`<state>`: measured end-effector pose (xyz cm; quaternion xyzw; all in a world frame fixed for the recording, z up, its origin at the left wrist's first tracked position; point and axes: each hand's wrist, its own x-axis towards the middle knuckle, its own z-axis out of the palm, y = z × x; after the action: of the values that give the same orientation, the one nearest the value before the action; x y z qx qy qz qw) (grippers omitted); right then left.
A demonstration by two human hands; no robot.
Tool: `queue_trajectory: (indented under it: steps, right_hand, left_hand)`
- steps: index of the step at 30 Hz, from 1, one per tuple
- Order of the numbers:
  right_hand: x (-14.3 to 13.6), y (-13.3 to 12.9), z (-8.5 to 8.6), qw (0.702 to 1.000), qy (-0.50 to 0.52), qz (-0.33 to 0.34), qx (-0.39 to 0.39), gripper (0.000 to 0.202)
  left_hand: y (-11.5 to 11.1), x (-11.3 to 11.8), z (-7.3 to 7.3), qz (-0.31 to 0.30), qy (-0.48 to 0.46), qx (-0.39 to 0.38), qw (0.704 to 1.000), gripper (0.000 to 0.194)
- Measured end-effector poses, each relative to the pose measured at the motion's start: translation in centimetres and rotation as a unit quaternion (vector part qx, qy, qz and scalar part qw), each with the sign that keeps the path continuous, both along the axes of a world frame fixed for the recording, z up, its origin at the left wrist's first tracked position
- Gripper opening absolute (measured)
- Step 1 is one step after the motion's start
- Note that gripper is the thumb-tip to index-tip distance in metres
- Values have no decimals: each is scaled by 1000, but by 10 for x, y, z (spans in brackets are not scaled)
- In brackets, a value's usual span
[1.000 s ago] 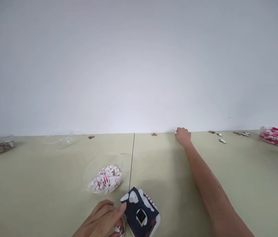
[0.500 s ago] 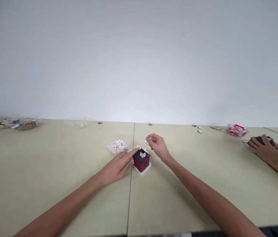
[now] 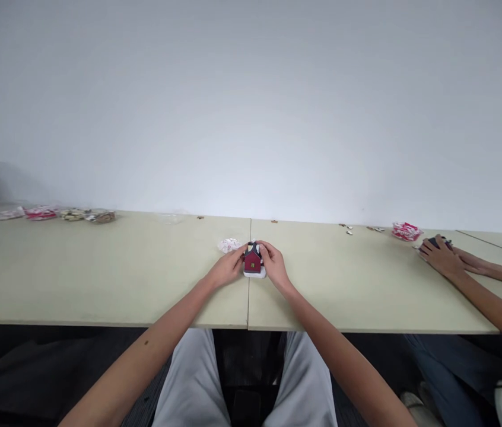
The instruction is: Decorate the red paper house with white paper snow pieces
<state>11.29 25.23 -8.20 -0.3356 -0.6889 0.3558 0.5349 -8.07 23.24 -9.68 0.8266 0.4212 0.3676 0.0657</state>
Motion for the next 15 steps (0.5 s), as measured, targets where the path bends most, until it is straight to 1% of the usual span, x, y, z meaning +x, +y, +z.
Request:
queue_trajectory:
  steps: [5, 8, 9, 12, 13, 15]
  right_hand:
    - [-3, 8, -11, 998, -11, -34, 42, 59]
    - [2, 10, -18, 997, -34, -31, 58, 56]
    - [4, 9, -19, 996, -55, -23, 71, 58]
    - [8, 8, -21, 982, -140, 0, 129, 75]
    - [9, 8, -21, 975, -166, -1, 147, 78]
    - [10, 11, -22, 966, -197, -26, 168, 75]
  left_hand:
    - [1, -4, -4, 4, 20, 10, 1000, 56]
    - [2, -3, -5, 13, 41, 19, 999, 56]
    - [1, -3, -5, 18, 50, 23, 998, 57]
    - [0, -3, -3, 28, 68, 36, 997, 55]
    - [0, -3, -2, 30, 70, 44, 996, 54]
    - [0, -4, 0, 36, 69, 74, 994, 48]
